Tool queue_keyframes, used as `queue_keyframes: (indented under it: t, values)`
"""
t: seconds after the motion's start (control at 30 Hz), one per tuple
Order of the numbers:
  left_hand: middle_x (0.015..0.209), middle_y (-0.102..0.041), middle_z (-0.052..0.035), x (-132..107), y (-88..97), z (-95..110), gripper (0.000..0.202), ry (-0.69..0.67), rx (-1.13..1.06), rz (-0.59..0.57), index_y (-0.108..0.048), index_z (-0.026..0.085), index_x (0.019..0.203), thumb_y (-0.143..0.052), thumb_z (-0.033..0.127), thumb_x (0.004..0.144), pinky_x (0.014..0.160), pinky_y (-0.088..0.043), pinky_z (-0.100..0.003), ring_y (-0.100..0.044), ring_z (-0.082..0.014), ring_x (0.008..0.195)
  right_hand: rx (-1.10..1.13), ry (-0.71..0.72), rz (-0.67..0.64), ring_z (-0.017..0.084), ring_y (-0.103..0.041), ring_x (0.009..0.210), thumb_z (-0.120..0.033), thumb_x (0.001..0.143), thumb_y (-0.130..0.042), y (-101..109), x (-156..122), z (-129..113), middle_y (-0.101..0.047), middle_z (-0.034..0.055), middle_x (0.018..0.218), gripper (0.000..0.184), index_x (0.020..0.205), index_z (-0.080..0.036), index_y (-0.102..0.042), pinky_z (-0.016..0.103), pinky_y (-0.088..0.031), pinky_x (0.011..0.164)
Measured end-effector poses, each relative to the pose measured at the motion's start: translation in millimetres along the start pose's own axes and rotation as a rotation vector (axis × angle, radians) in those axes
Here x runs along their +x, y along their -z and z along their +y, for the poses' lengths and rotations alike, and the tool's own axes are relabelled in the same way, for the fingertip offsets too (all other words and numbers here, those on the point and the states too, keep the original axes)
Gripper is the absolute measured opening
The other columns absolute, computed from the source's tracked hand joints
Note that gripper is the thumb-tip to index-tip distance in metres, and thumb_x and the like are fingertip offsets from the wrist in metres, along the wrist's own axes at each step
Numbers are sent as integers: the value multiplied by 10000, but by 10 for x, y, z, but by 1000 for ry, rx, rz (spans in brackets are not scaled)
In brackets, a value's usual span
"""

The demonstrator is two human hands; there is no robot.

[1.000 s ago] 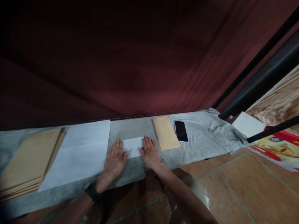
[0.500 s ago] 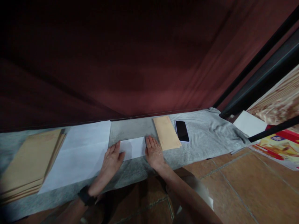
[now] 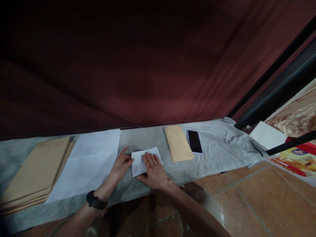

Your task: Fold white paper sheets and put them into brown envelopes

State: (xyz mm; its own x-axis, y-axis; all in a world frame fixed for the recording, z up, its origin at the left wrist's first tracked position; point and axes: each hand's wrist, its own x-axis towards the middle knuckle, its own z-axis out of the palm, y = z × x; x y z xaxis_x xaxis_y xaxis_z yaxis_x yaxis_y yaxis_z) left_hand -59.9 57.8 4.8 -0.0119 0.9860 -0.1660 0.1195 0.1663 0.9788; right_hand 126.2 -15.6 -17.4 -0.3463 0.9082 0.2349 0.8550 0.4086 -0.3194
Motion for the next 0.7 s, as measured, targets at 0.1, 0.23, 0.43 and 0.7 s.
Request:
queue_keyframes:
  t: [0.1,0.23,0.43,0.7]
  values:
    - [691,-653,47,-59,-25,105,771,82,-139,-33,-547,155,1348,-756,252,612,643,-448,-286,-616,-166,637,-2,-33,11,337,-341,1484,-445,889,-665,-3,28,-59,-350,216,1602,857,1571,-67,-310,521,-286,1231]
    - [754,-664,14,-76,-25,197,655,117,-170,-15,-603,153,1276,-758,313,661,641,-454,-278,-620,-164,692,57,-96,33,293,-443,1428,-138,888,-543,72,109,-63,-447,189,1553,670,1539,-93,-395,464,-342,1210]
    - [1153,-661,-71,-48,3,238,633,-33,-237,127,-562,227,1341,-729,458,776,861,-524,-323,-631,-207,1078,819,-316,305,251,-640,1221,-275,993,-418,331,320,54,-687,109,1307,403,1335,-187,-612,448,-505,1067]
    - [1051,-728,-69,-181,-160,174,623,87,-230,-241,-617,191,1232,-806,395,674,754,-517,-312,-678,-223,906,1722,-672,487,258,-736,913,-453,759,-777,256,399,-27,-777,75,1004,396,1045,-196,-681,362,-587,812]
